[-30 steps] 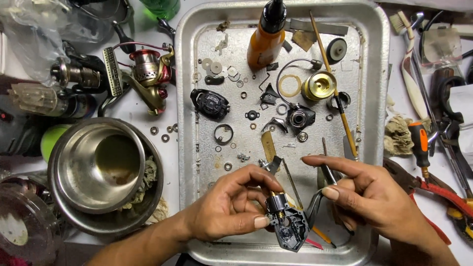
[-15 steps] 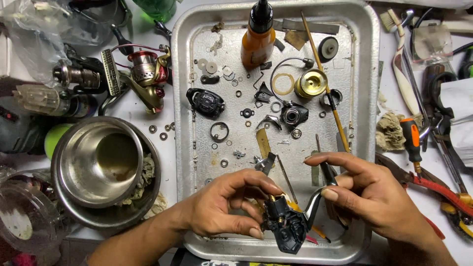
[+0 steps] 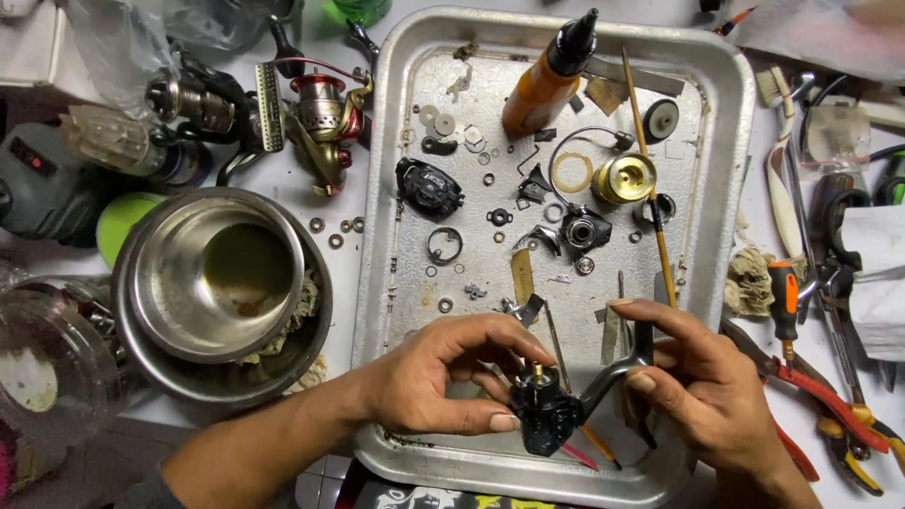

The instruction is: A person is meticulously repairing a fishing reel on a workbench, which involves installing small internal gears, fastening screws with a screwdriver, and applying grease to the components using a small brush.

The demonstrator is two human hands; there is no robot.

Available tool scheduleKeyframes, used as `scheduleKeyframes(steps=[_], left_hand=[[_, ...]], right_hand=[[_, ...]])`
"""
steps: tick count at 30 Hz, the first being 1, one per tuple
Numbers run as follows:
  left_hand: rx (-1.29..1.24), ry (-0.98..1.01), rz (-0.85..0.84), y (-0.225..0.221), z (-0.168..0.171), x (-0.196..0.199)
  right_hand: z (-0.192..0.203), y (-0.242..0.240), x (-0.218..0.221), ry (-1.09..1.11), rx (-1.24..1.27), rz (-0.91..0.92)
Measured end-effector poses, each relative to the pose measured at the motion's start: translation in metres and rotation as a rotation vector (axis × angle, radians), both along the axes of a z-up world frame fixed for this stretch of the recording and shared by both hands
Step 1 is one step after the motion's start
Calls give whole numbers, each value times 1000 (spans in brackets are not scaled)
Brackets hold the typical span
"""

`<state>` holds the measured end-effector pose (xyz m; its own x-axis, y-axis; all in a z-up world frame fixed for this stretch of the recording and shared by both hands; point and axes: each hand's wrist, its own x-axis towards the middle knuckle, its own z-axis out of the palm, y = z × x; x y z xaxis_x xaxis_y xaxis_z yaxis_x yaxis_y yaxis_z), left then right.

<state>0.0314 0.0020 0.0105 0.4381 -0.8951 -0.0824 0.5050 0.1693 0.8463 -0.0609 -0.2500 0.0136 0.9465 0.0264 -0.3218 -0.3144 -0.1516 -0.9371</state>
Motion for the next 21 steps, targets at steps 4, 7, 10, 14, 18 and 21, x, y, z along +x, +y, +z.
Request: scheduleKeyframes(steps=[4, 7, 10, 14, 18, 21], left_hand=[[8, 19, -31, 1, 0, -1], [47, -14, -22, -1, -1, 0], [39, 29, -23, 0, -1, -2], [-1, 14, -26, -2, -2, -3], [-34, -69, -21, 0, -7, -6], [-20, -56, -5, 1, -11, -10]], right_hand=[[-1, -3, -1, 16, 69, -31], [-1, -4, 1, -12, 100, -25], [-1, -2, 4, -59, -136, 42], [0, -3, 4, -26, -253, 68], [-4, -2, 0, -55, -271, 83], [-3, -2, -2, -77, -454, 115]])
